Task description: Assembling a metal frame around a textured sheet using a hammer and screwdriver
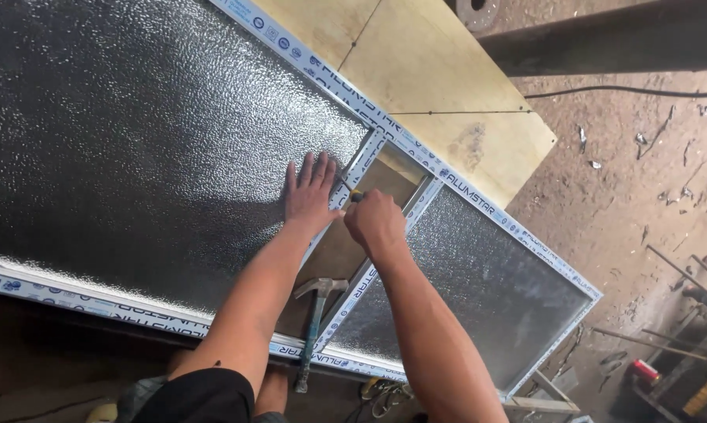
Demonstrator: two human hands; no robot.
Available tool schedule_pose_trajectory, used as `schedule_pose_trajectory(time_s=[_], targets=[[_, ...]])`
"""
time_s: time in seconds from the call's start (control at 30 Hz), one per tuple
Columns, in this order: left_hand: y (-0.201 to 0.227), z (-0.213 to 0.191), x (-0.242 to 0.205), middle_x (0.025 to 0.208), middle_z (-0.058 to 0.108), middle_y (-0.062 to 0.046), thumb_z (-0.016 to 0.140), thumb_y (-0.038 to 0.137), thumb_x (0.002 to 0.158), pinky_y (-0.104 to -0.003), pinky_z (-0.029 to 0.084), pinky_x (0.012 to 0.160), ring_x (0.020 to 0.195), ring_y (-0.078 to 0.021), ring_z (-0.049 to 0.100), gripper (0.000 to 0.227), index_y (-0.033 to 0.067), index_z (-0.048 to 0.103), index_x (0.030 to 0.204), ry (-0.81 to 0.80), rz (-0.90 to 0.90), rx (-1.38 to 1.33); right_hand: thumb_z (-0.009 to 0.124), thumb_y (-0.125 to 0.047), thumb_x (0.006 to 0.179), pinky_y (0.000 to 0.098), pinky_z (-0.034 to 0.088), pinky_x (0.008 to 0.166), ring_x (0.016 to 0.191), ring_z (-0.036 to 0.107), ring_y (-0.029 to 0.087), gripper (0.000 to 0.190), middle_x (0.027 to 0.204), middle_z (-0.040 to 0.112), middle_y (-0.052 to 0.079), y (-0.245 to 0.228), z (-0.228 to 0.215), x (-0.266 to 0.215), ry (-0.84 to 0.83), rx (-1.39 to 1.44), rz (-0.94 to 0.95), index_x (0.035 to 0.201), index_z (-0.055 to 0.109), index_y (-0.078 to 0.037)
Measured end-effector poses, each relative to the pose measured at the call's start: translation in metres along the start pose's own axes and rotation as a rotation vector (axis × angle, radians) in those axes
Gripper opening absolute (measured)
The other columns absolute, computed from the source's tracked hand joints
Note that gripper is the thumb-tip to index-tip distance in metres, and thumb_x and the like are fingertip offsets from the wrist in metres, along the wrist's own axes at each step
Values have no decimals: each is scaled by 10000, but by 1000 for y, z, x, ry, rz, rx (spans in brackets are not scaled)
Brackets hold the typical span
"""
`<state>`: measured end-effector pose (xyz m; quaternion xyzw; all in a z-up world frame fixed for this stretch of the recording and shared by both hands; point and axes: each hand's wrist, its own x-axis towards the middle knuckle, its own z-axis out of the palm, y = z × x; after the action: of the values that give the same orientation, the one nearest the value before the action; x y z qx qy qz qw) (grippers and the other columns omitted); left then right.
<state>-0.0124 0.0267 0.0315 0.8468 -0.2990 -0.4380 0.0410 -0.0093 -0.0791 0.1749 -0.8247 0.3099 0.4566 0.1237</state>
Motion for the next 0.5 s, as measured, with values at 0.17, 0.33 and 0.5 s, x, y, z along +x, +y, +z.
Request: schedule_pose_trajectory(time_s=[0.17, 0.33, 0.5], targets=[[4, -1, 1, 1740, -68, -22, 494, 713, 932, -599, -121, 1257, 1583, -303, -111, 1022, 191, 15, 1669, -7, -1, -5, 507, -223, 981, 492, 638, 772, 905, 775, 375, 382, 956, 756, 235, -18, 1, -25, -65, 59, 76, 1127, 738, 44], [2, 4, 1, 1743, -49, -2, 510, 645, 954, -583, -105, 1256, 1588, -282, -92, 954, 210, 52, 1669, 60, -30, -16, 501, -206, 997, 485, 632, 813, 944, 771, 359, 362, 982, 758, 215, -30, 12, -22, -49, 17, 74, 1147, 724, 38], [1, 8, -3, 1742, -39, -27, 540, 653, 930, -605, -73, 1254, 1587, -306, -66, 992, 206, 52, 1669, 52, 7, -14, 545, -244, 975, 521, 626, 814, 963, 762, 386, 354, 990, 761, 211, -10, 25, -10, -6, 57, 42, 1167, 743, -21]])
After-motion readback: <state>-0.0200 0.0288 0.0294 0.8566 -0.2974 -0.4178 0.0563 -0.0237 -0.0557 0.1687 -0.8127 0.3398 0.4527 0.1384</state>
